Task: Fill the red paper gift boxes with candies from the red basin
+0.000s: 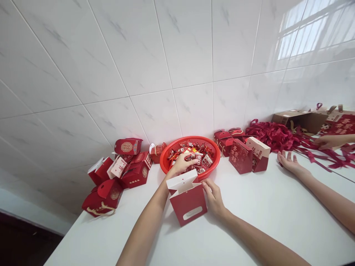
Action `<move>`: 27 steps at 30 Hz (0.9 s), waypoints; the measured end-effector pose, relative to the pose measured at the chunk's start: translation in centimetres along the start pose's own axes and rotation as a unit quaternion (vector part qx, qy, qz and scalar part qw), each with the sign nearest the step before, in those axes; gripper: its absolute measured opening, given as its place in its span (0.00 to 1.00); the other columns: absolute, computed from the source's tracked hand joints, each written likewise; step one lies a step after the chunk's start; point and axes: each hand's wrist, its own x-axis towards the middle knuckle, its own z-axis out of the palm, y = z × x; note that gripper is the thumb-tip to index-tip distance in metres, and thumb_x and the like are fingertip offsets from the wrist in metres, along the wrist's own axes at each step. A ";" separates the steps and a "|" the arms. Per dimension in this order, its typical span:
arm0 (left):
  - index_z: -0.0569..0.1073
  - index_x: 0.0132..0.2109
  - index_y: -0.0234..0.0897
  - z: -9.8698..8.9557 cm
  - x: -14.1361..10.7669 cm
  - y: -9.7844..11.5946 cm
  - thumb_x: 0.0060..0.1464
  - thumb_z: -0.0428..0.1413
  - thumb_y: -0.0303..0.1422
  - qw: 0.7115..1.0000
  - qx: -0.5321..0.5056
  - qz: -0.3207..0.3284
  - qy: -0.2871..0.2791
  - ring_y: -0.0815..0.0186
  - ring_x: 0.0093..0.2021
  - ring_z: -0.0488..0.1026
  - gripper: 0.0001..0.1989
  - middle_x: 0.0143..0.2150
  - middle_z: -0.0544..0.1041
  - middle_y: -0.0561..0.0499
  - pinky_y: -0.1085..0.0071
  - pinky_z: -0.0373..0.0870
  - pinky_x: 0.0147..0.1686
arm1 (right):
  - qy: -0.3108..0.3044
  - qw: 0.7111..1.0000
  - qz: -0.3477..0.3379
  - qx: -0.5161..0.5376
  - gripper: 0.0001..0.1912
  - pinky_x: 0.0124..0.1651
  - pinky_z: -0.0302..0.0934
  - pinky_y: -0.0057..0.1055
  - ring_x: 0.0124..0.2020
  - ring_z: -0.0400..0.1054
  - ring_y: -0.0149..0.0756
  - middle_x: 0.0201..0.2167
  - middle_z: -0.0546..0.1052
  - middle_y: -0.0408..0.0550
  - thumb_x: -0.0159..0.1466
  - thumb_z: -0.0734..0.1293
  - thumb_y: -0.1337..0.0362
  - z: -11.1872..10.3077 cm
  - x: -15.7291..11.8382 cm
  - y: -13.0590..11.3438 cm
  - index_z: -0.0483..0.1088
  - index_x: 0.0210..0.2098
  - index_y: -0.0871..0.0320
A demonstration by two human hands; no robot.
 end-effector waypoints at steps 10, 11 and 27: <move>0.77 0.37 0.35 -0.8 1.0 -1.2 0.47 0.64 0.45 0.994 -0.013 0.104 0.016 0.58 0.43 0.76 0.17 0.39 0.81 0.46 0.64 0.70 0.47 | 0.081 0.986 -0.066 -0.129 0.11 0.42 0.62 0.39 0.36 0.69 0.43 0.34 0.77 0.50 0.59 0.68 0.53 -2.7 9.1 -4.8 0.72 0.33 0.54; 0.77 0.37 0.35 -0.7 1.0 -1.2 0.48 0.64 0.45 0.995 -0.015 0.102 0.011 0.58 0.44 0.76 0.17 0.40 0.81 0.46 0.64 0.70 0.48 | 0.050 0.992 -0.023 -0.113 0.12 0.39 0.61 0.37 0.33 0.68 0.42 0.29 0.76 0.47 0.56 0.70 0.52 -2.5 10.0 -4.9 0.71 0.28 0.55; 0.72 0.46 0.38 -0.7 1.5 -2.2 0.48 0.54 0.21 0.984 0.129 -0.028 0.120 0.61 0.39 0.77 0.17 0.42 0.79 0.47 0.63 0.73 0.45 | 0.046 0.964 0.133 0.225 0.18 0.36 0.68 0.34 0.34 0.71 0.38 0.29 0.76 0.44 0.42 0.78 0.52 -1.2 14.1 -4.0 0.72 0.24 0.55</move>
